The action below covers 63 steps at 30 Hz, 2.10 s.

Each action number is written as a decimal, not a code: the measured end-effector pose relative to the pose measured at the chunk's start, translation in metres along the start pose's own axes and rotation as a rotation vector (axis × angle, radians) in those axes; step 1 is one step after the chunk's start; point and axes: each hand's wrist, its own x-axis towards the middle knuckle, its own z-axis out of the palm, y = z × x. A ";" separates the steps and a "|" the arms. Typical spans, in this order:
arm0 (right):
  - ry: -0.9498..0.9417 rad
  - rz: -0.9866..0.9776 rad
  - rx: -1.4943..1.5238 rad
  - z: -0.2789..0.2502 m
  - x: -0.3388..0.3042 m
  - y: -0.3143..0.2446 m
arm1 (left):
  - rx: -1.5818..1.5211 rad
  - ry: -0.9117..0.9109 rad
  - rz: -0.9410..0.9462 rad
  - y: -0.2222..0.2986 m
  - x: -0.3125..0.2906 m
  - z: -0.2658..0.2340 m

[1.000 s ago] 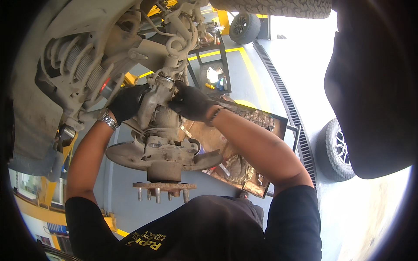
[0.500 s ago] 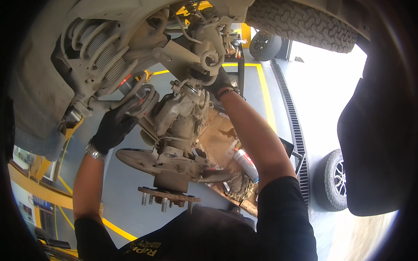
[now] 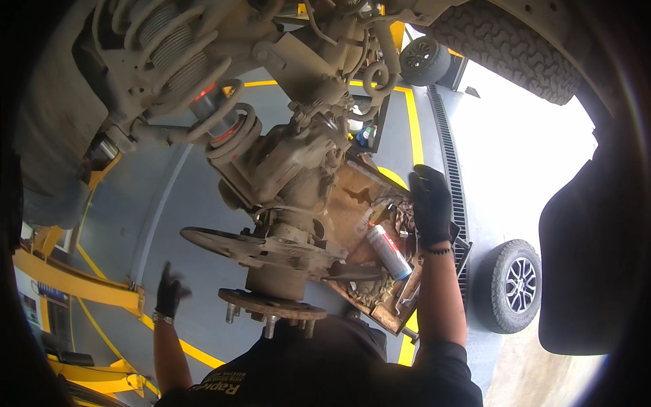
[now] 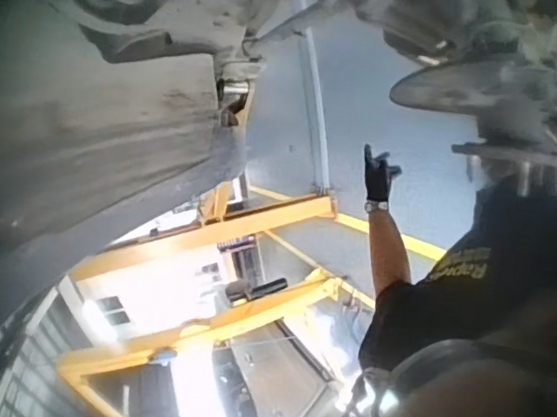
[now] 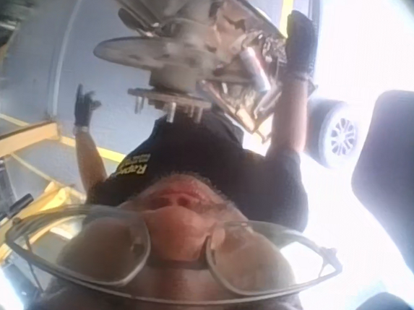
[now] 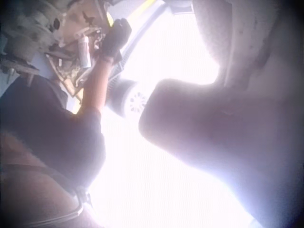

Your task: The person uses a C-clamp to compress a coil spring on a vehicle's front suspension assembly. They then use a ratchet to remove bolts from the upper control arm, detaching it from the strut. The person removes the C-clamp and continues to work on the suspension components.

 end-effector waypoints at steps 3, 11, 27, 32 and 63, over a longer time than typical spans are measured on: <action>0.130 -0.387 -0.180 -0.011 -0.014 -0.032 | 0.752 0.014 0.168 -0.081 0.012 0.005; -0.168 -0.904 -0.850 0.069 0.011 -0.230 | 0.438 -0.165 0.197 -0.108 0.055 0.054; -0.839 -0.189 -1.542 0.201 0.085 -0.227 | 0.093 -0.347 0.361 -0.018 0.093 0.056; -0.633 -0.202 -1.461 0.161 0.065 -0.241 | 0.101 -0.357 0.431 -0.007 0.090 0.048; 0.068 -1.491 -0.644 0.086 0.033 -0.160 | 0.698 -0.351 1.600 0.329 -0.002 0.238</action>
